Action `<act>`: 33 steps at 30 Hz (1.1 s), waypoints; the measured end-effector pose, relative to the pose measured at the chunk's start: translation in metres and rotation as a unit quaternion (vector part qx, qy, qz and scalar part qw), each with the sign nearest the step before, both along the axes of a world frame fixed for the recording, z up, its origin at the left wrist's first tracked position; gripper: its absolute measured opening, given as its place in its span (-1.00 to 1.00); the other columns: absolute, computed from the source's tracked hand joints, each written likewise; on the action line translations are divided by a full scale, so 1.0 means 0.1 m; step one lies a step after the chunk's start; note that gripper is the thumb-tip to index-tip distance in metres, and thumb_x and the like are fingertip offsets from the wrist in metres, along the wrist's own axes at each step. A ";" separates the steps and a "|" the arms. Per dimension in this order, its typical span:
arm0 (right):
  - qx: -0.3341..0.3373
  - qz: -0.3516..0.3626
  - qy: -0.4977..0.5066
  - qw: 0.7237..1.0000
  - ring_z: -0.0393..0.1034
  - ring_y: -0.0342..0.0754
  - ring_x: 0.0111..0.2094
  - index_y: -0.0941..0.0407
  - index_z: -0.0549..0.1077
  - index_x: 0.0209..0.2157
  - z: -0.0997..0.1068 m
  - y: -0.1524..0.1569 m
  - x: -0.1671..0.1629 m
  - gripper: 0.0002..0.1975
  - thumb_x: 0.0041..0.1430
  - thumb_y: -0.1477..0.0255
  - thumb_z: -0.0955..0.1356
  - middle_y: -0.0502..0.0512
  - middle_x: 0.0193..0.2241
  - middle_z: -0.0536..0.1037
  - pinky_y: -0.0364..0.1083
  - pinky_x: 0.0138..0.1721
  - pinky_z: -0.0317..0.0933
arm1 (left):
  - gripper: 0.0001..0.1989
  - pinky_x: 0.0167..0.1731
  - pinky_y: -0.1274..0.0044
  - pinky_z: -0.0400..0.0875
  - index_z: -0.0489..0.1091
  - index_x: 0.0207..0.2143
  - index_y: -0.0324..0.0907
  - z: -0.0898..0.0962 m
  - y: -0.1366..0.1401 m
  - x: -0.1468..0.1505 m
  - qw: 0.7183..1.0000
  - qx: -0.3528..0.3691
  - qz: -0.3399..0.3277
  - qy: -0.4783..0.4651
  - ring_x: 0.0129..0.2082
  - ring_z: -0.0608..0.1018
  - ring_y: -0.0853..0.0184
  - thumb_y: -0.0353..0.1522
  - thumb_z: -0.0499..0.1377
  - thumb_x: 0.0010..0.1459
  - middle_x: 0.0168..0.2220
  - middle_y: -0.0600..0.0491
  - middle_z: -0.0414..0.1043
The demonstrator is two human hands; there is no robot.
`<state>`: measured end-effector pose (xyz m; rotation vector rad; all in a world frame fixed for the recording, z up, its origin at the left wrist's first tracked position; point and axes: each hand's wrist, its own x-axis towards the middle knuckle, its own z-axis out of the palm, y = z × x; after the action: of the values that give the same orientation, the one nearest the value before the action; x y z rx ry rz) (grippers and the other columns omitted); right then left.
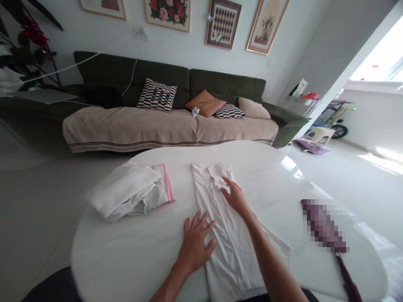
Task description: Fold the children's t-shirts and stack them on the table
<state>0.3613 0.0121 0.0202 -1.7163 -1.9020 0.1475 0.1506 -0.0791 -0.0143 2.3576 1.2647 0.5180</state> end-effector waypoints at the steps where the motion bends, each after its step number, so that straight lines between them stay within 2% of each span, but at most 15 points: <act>1: -0.004 -0.032 0.011 0.999 0.30 -0.03 -0.10 0.17 0.23 0.03 -0.01 -0.18 0.22 -0.56 0.10 0.38 0.19 0.20 -0.09 0.42 -0.04 -0.06 0.15 | -0.46 0.10 0.07 -0.17 0.09 0.11 0.13 0.00 0.00 0.00 1.000 0.005 0.001 0.001 0.21 -0.01 0.13 -0.27 0.07 0.04 0.22 0.16 -0.04; 4: -0.108 -0.125 0.018 0.986 0.39 -0.01 -0.25 0.20 0.33 -0.09 -0.09 -0.79 0.86 -0.59 0.04 0.29 0.24 0.23 -0.27 0.49 -0.06 -0.20 0.22 | -0.47 0.09 0.06 -0.15 0.14 0.09 0.11 0.00 -0.01 0.02 1.000 0.024 0.005 0.002 0.20 0.02 0.11 -0.29 0.09 0.03 0.21 0.13 -0.01; 6: -0.175 -0.153 0.016 0.972 0.40 -0.04 -0.37 0.18 0.37 -0.17 -0.15 -1.15 1.14 -0.61 -0.02 0.26 0.28 0.15 -0.39 0.51 -0.10 -0.31 0.22 | -0.48 0.08 0.07 -0.13 0.15 0.09 0.10 0.00 -0.01 0.03 0.999 0.038 0.006 0.003 0.19 0.03 0.11 -0.31 0.09 0.03 0.21 0.11 0.01; 8: -0.213 -0.161 0.007 0.964 0.36 -0.09 -0.47 0.17 0.39 -0.24 -0.18 -1.41 1.22 -0.66 -0.06 0.27 0.30 0.05 -0.51 0.47 -0.14 -0.40 0.19 | -0.48 0.08 0.07 -0.11 0.15 0.09 0.09 -0.01 -0.01 0.03 0.999 0.049 0.008 0.003 0.19 0.05 0.11 -0.31 0.09 0.03 0.20 0.11 0.02; 10: -0.225 -0.169 -0.019 0.959 0.31 -0.11 -0.52 0.15 0.40 -0.34 -0.15 -1.56 1.15 -0.76 -0.05 0.31 0.29 -0.01 -0.59 0.41 -0.15 -0.45 0.14 | -0.48 0.07 0.07 -0.09 0.13 0.10 0.10 -0.02 -0.01 0.03 0.998 0.057 0.009 0.004 0.19 0.05 0.12 -0.31 0.08 0.04 0.20 0.11 0.04; 12: -0.194 -0.177 -0.055 0.963 0.28 -0.11 -0.50 0.13 0.36 -0.46 -0.07 -1.66 0.96 -0.86 -0.04 0.37 0.26 0.00 -0.59 0.37 -0.15 -0.43 0.13 | -0.48 0.08 0.08 -0.09 0.13 0.10 0.10 -0.03 -0.01 0.03 0.998 0.059 0.008 0.006 0.19 0.05 0.13 -0.30 0.08 0.04 0.19 0.11 0.04; 14: -0.116 -0.167 -0.071 0.976 0.27 -0.09 -0.43 0.12 0.32 -0.50 0.05 -1.76 0.71 -0.92 -0.03 0.43 0.23 0.04 -0.50 0.38 -0.13 -0.37 0.13 | -0.48 0.08 0.10 -0.09 0.14 0.09 0.09 -0.04 -0.01 0.03 0.998 0.056 0.006 0.009 0.19 0.04 0.14 -0.30 0.09 0.04 0.19 0.11 0.05; 16: -0.050 -0.118 -0.068 0.989 0.26 -0.09 -0.37 0.12 0.30 -0.44 0.15 -1.89 0.47 -0.90 -0.04 0.50 0.20 0.06 -0.41 0.37 -0.14 -0.33 0.14 | -0.48 0.09 0.11 -0.10 0.14 0.09 0.09 -0.03 -0.02 0.02 0.999 0.050 0.004 0.011 0.19 0.04 0.15 -0.29 0.09 0.04 0.20 0.11 0.04; 17: -0.042 -0.082 -0.069 0.993 0.26 -0.09 -0.35 0.12 0.31 -0.40 0.17 -1.96 0.36 -0.85 -0.06 0.55 0.18 0.07 -0.38 0.37 -0.15 -0.33 0.14 | -0.48 0.09 0.12 -0.11 0.14 0.10 0.09 -0.03 -0.02 0.02 0.999 0.047 0.004 0.012 0.19 0.04 0.15 -0.29 0.09 0.04 0.20 0.10 0.04; 20: -0.081 0.013 -0.089 0.993 0.28 -0.08 -0.31 0.11 0.32 -0.24 0.11 -2.18 0.12 -0.64 -0.10 0.65 0.14 0.08 -0.34 0.39 -0.16 -0.32 0.16 | -0.49 0.10 0.12 -0.12 0.13 0.10 0.09 -0.02 -0.02 0.02 0.999 0.047 0.004 0.015 0.20 0.03 0.16 -0.28 0.08 0.05 0.20 0.10 0.03; 22: -0.103 0.033 -0.089 0.990 0.31 -0.07 -0.31 0.10 0.30 -0.12 0.02 -2.28 0.04 -0.57 -0.05 0.66 0.12 0.10 -0.31 0.40 -0.15 -0.31 0.18 | -0.49 0.10 0.12 -0.12 0.12 0.10 0.08 -0.01 -0.02 0.02 0.999 0.050 0.003 0.017 0.20 0.02 0.16 -0.28 0.07 0.06 0.20 0.10 0.02; 25: -0.127 0.034 -0.040 0.990 0.34 -0.08 -0.36 0.08 0.29 -0.08 -0.04 -2.37 0.01 -0.66 0.09 0.53 0.15 0.08 -0.32 0.42 -0.14 -0.33 0.21 | -0.49 0.10 0.12 -0.11 0.12 0.10 0.08 -0.01 -0.02 0.03 0.999 0.052 0.001 0.015 0.20 0.02 0.17 -0.28 0.07 0.06 0.20 0.10 0.02; 28: -0.147 0.035 0.053 0.987 0.35 -0.13 -0.45 0.05 0.35 -0.20 0.04 -2.35 0.02 -0.79 0.17 0.36 0.18 0.01 -0.41 0.43 -0.16 -0.38 0.24 | -0.49 0.09 0.11 -0.10 0.14 0.09 0.08 -0.02 -0.04 0.02 0.999 0.051 0.002 0.002 0.19 0.04 0.16 -0.29 0.08 0.05 0.19 0.11 0.05; 30: -0.114 0.022 0.091 0.989 0.37 -0.14 -0.40 0.05 0.37 -0.26 0.09 -2.26 0.06 -0.78 0.20 0.35 0.14 0.01 -0.38 0.43 -0.17 -0.32 0.26 | -0.53 0.09 0.11 -0.07 0.19 0.07 0.07 -0.02 -0.04 0.03 0.999 0.046 0.012 -0.024 0.18 0.08 0.15 -0.29 0.08 0.05 0.16 0.10 0.12; 33: -0.034 0.003 0.082 0.996 0.36 -0.09 -0.17 0.07 0.37 -0.20 0.05 -2.00 0.13 -0.73 0.21 0.39 0.10 0.10 -0.19 0.43 -0.11 -0.14 0.24 | -0.65 0.08 0.25 0.07 0.33 -0.04 -0.05 0.05 0.07 0.10 0.989 0.009 0.063 -0.134 0.08 0.26 0.21 -0.30 0.04 0.08 0.03 0.03 0.31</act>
<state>0.3745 -0.1876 0.0247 -1.6865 -1.8008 0.3483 0.1604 -0.0719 -0.0090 2.1427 1.2909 0.8599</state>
